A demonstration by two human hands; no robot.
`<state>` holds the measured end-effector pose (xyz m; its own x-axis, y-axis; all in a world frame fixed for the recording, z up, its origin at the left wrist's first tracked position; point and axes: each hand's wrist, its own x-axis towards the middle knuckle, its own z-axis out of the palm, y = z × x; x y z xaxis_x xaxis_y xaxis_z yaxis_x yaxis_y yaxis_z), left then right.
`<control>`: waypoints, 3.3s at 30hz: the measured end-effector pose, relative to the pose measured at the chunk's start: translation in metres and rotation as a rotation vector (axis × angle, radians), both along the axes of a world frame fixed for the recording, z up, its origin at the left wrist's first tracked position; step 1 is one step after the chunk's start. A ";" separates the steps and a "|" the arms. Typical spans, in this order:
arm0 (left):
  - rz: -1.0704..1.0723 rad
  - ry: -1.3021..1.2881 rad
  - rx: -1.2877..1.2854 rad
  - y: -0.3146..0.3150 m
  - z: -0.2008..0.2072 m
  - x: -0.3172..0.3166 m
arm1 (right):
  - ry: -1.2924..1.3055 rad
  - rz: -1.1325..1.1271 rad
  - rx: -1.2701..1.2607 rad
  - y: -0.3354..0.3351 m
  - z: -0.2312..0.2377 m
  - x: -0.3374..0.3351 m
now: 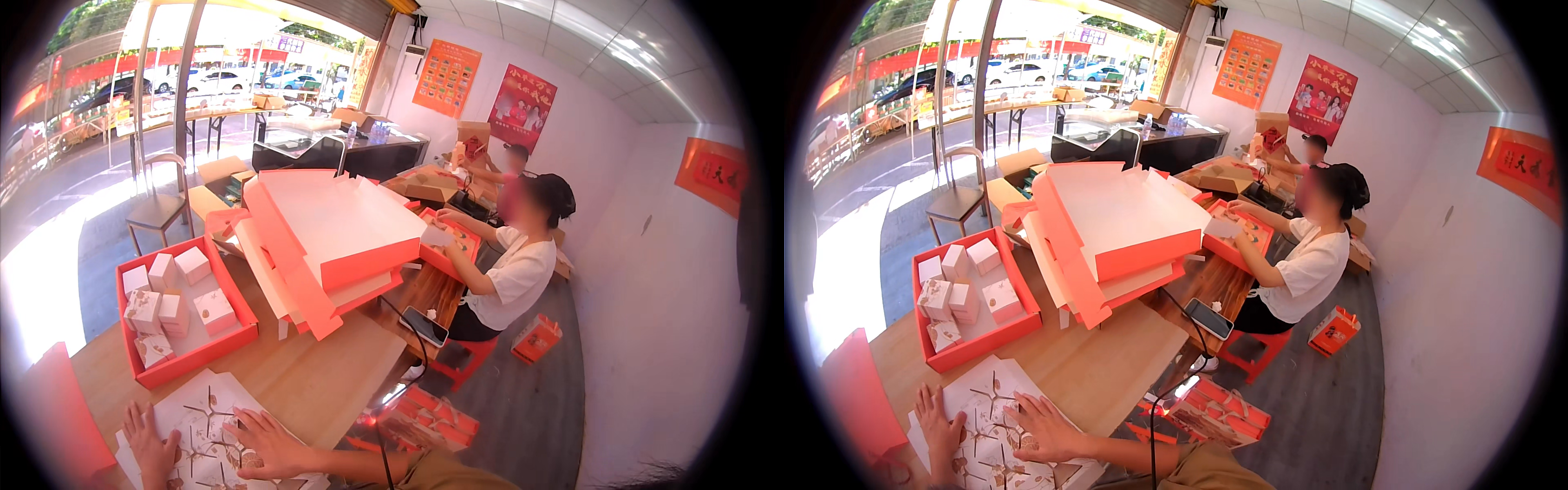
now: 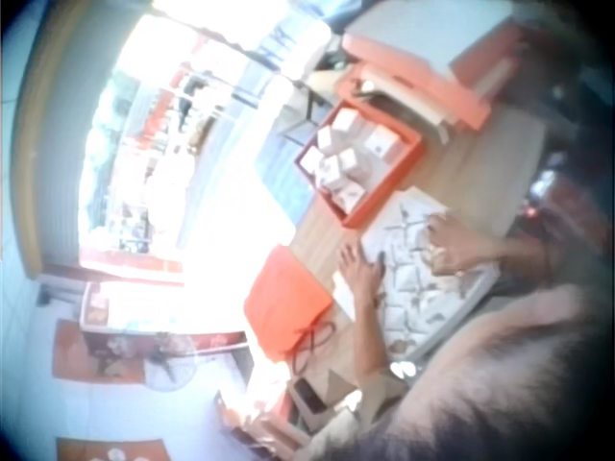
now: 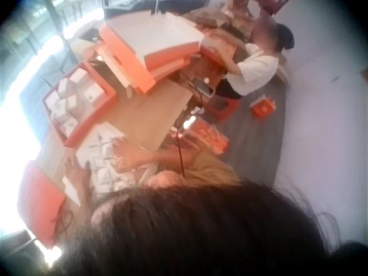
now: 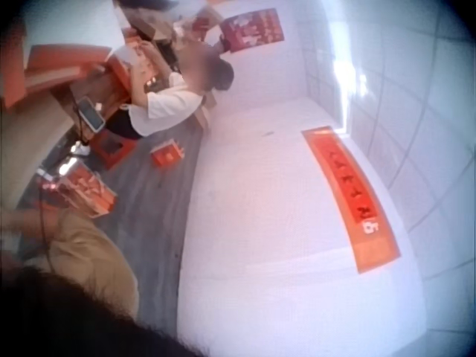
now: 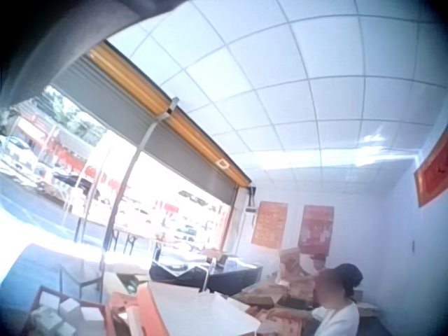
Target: The person assembles cardboard gift boxes by folding the sides and inserting cardboard dividers into the main box frame.
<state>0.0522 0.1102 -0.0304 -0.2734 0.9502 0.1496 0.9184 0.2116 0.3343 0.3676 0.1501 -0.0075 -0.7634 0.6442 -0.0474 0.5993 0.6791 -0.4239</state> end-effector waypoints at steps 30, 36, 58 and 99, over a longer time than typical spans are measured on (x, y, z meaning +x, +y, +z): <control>-0.213 0.063 -0.159 0.024 0.034 0.013 | -0.014 -0.005 0.108 0.083 -0.010 -0.057; -0.215 -0.005 -0.047 0.040 0.013 0.038 | -0.004 -0.014 0.089 0.082 -0.006 -0.054; -0.190 -0.042 -0.032 0.039 0.010 0.040 | -0.054 0.063 0.020 0.089 0.005 -0.071; -0.197 -0.027 0.024 0.042 -0.001 0.037 | -0.178 0.031 0.051 0.088 0.008 -0.078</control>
<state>0.0890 0.1519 -0.0313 -0.0871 0.9820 0.1678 0.9321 0.0209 0.3617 0.2894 0.2377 0.0003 -0.7655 0.6254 -0.1509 0.6400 0.7164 -0.2777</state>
